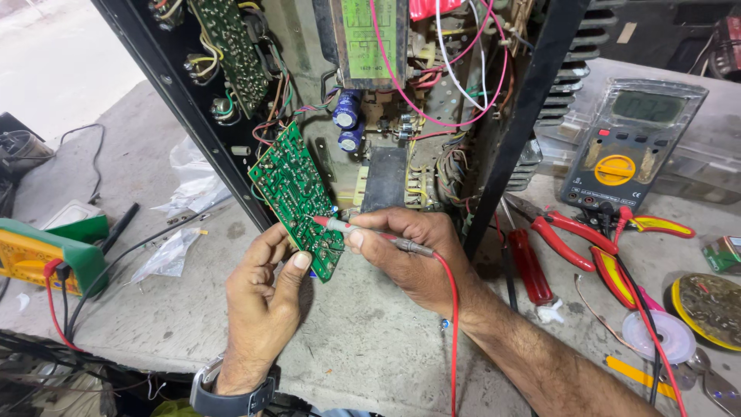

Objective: The person solders components on a green circuit board removed from an amplifier chassis, holding the board with one hand and the soldering iron with the other. They then probe the board and the amplifier's internal terminals with multimeter test leads, repositioning the board between checks.

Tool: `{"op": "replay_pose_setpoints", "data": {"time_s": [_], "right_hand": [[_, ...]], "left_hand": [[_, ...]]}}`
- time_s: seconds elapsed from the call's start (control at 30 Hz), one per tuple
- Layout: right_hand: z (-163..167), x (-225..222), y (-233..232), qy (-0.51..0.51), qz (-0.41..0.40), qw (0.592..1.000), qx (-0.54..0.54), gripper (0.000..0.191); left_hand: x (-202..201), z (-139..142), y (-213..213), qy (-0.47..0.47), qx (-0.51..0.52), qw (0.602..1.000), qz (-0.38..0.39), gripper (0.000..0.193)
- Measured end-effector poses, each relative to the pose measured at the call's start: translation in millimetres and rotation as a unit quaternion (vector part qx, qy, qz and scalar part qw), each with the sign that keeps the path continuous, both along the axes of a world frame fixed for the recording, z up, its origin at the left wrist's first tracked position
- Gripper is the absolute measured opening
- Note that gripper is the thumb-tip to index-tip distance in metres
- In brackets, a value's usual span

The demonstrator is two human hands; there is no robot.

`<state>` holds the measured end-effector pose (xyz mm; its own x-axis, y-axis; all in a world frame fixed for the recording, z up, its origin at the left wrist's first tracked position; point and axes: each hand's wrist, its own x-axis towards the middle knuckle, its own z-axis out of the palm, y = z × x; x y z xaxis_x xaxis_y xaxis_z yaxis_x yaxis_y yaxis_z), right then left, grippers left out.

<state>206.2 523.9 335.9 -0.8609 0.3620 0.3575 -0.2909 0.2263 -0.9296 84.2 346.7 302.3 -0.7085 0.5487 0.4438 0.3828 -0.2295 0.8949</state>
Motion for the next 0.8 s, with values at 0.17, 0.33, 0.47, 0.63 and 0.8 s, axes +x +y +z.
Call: {"op": "replay_pose_setpoints", "data": {"time_s": [0.17, 0.33, 0.47, 0.63, 0.8], "right_hand": [[3.1, 1.2, -1.0, 0.004, -0.01, 1.0, 0.021, 0.026], [-3.6, 1.6, -6.2, 0.021, -0.011, 1.0, -0.019, 0.023], [-8.6, 2.6, -5.2, 0.022, -0.011, 1.0, -0.005, 0.027], [-10.0, 2.5, -4.3, 0.034, -0.009, 0.999, 0.02, 0.029], [-13.4, 2.3, -2.8, 0.014, 0.016, 0.999, -0.024, 0.029]], "left_hand": [[0.6, 1.5, -1.5, -0.002, -0.012, 1.0, 0.009, 0.041], [3.6, -2.6, -3.8, 0.044, -0.027, 0.997, 0.049, 0.043], [6.3, -3.3, -1.0, 0.018, -0.039, 0.996, 0.08, 0.047], [7.7, -1.7, 7.3, 0.007, 0.02, 0.999, 0.044, 0.042], [9.6, -7.2, 12.7, 0.0, 0.036, 0.997, 0.07, 0.043]]}}
